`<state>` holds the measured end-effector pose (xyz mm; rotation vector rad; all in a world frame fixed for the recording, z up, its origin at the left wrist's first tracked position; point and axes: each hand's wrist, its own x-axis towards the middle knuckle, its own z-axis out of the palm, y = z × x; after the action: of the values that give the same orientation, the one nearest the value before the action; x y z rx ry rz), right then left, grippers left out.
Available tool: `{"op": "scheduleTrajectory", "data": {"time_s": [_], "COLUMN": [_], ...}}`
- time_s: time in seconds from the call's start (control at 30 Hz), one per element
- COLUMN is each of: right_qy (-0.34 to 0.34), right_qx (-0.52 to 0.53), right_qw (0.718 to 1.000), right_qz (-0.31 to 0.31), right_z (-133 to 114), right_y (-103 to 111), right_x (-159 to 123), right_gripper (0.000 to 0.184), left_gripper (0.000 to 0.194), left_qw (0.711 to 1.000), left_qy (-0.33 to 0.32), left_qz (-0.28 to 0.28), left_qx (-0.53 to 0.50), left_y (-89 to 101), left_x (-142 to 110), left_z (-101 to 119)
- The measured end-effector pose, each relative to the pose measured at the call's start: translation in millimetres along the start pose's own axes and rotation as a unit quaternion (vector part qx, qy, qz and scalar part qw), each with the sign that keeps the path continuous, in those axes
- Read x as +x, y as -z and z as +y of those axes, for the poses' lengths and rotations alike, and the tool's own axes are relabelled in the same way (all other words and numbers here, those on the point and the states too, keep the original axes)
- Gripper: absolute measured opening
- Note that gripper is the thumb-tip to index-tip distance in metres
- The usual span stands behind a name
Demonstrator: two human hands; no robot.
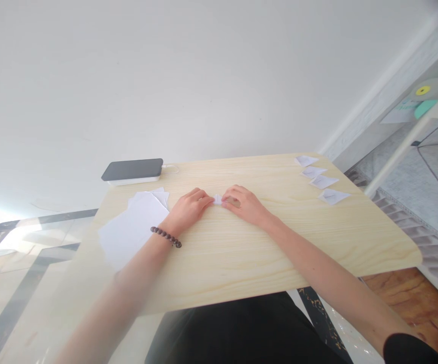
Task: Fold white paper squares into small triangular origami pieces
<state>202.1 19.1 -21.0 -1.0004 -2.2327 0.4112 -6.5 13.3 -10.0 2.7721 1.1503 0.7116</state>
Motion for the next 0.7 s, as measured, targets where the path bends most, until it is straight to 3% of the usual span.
{"op": "scheduleTrajectory", "data": {"time_s": [0.27, 0.7], "right_qy": [0.041, 0.082], "right_qx": [-0.081, -0.055], "right_qw": [0.995, 0.995], "right_qz": [0.032, 0.032], "right_z": [-5.8, -12.3], "right_y": [0.4, 2.4], "right_x": [2.3, 2.4], "right_gripper": [0.02, 0.019], "left_gripper": [0.02, 0.013], "left_qw": [0.999, 0.996], "left_qy": [-0.022, -0.026], "left_qz": [0.041, 0.087], "left_qx": [0.028, 0.008], "left_y": [7.2, 5.9], "left_x": [1.6, 2.7], "left_z": [4.3, 8.1]}}
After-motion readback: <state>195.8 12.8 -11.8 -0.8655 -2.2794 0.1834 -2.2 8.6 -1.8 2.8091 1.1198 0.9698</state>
